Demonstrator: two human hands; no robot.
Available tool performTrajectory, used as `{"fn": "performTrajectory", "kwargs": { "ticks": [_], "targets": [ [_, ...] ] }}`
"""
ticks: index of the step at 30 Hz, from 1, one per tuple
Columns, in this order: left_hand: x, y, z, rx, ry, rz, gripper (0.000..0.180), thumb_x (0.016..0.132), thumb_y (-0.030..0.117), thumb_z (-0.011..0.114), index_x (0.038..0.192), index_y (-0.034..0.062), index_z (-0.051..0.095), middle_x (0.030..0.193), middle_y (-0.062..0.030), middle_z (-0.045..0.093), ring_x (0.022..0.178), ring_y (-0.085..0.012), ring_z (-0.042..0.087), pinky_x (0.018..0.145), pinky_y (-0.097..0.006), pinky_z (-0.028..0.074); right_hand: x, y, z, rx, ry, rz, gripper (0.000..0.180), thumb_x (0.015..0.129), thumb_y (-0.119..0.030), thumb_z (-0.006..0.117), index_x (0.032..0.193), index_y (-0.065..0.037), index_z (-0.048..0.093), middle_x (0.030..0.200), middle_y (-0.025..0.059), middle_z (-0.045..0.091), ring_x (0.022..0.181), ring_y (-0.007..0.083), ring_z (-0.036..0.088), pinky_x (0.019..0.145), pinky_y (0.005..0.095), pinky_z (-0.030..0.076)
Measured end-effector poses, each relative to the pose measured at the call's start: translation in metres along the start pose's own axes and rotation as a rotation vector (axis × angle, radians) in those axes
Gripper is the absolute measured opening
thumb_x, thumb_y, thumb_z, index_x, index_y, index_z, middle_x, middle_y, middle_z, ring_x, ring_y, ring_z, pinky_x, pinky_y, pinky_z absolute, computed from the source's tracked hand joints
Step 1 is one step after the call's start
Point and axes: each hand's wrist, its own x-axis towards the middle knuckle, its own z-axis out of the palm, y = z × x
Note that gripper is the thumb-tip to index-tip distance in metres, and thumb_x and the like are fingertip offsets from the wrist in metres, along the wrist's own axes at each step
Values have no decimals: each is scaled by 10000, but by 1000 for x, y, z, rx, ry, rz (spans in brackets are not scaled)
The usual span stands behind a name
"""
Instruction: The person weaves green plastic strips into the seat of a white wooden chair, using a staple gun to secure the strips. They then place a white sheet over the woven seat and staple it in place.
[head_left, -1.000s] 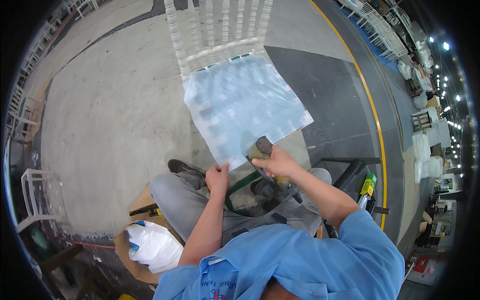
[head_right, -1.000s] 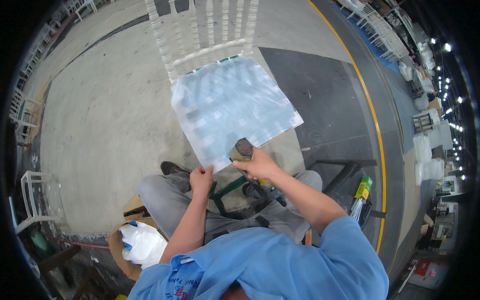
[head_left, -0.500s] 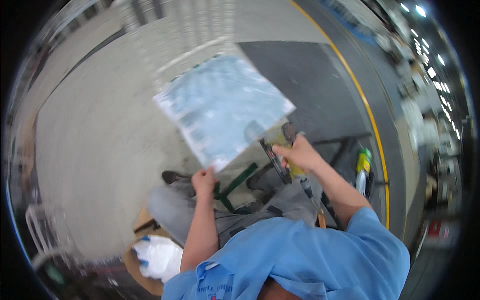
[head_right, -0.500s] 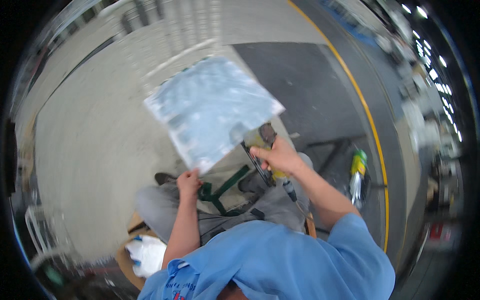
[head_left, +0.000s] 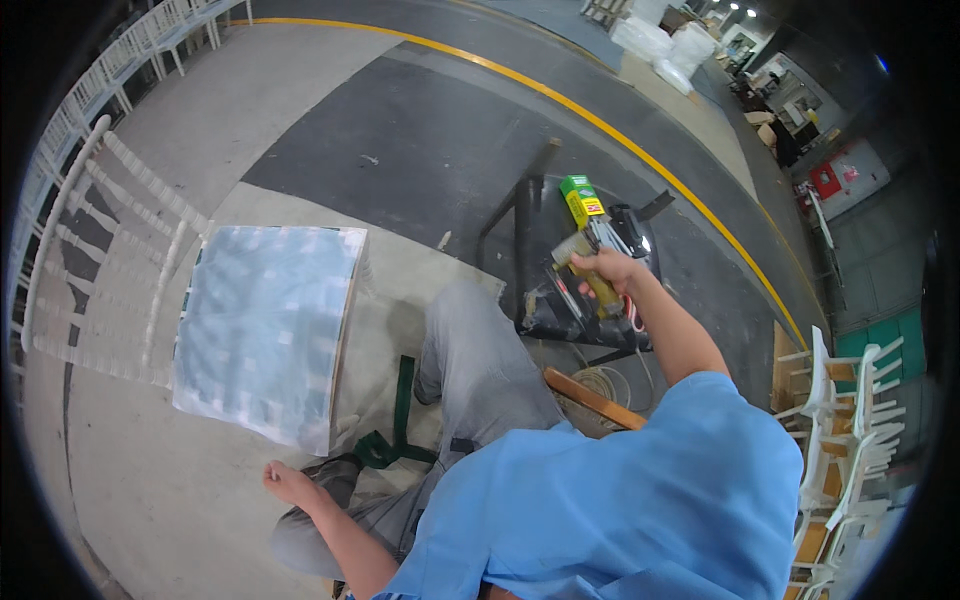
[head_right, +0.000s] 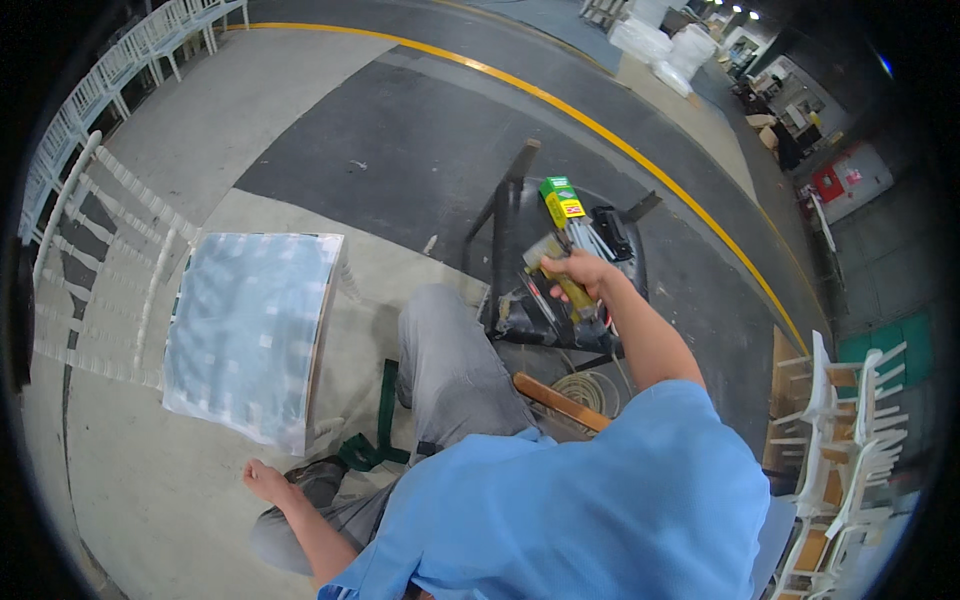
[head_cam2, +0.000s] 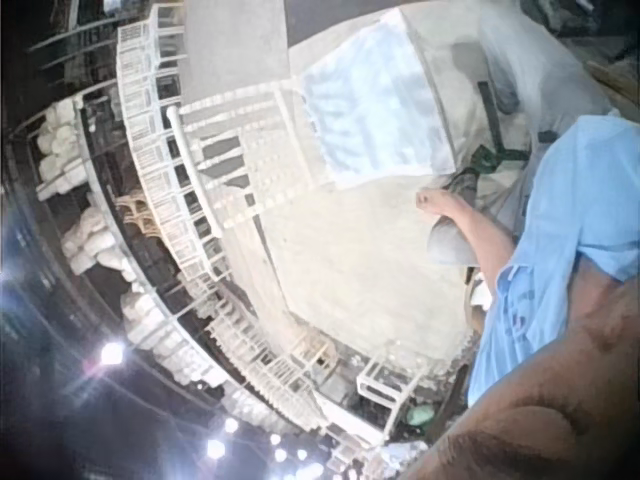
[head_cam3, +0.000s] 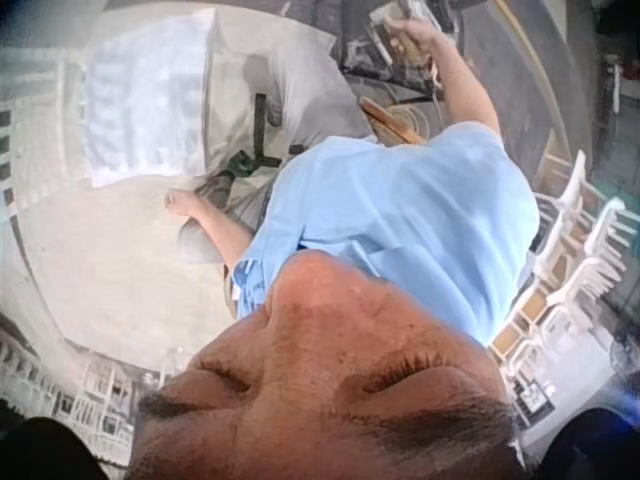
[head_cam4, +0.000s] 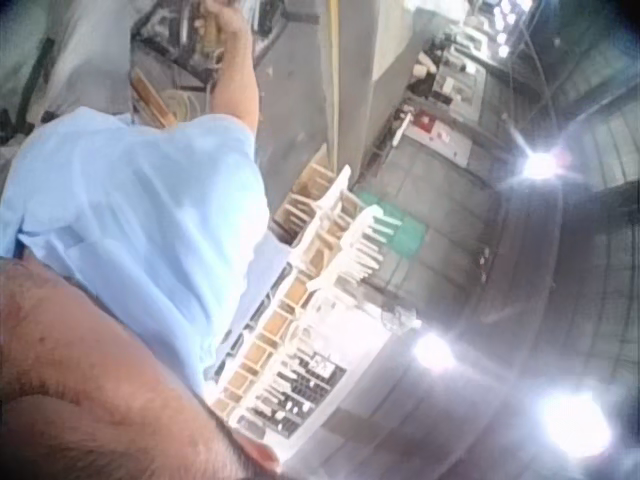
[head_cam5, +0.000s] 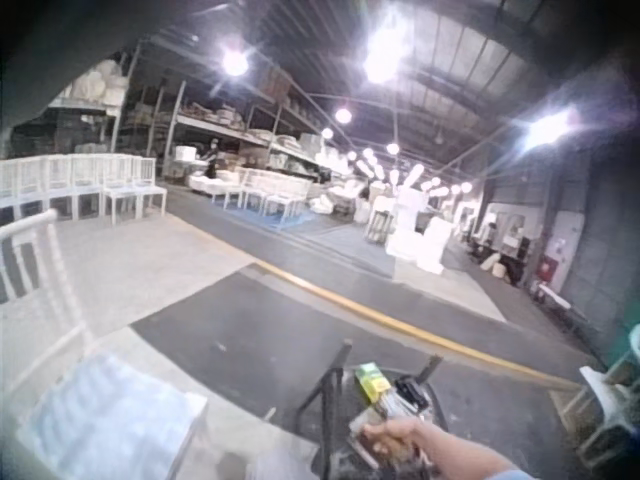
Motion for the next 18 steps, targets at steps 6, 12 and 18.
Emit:
{"fn": "performTrajectory", "kwargs": {
  "ticks": [6,12,18],
  "targets": [
    [39,64,46,58,-87,-263,802,1026,532,564,1606,88,232,1580,-181,416,1359,-342,508,1086,-505,447,40,55,-17,134,110,79,534,927,-412,782,1207,8,608,1034,101,678,772,230,704,649,377,617],
    [86,78,43,-568,-407,-458,738,1030,614,502,1513,60,448,1522,-152,515,1350,-367,523,1086,-558,468,36,25,25,-833,742,-502,407,901,-333,772,1106,15,722,953,167,744,851,272,727,757,402,567],
    [75,67,42,-672,-350,-497,702,1044,598,486,1507,72,467,1521,-142,519,1368,-376,505,1091,-579,458,37,6,259,-171,-104,-427,390,1011,-284,662,1317,-43,646,1109,102,727,928,188,687,843,355,541]
  ]
}}
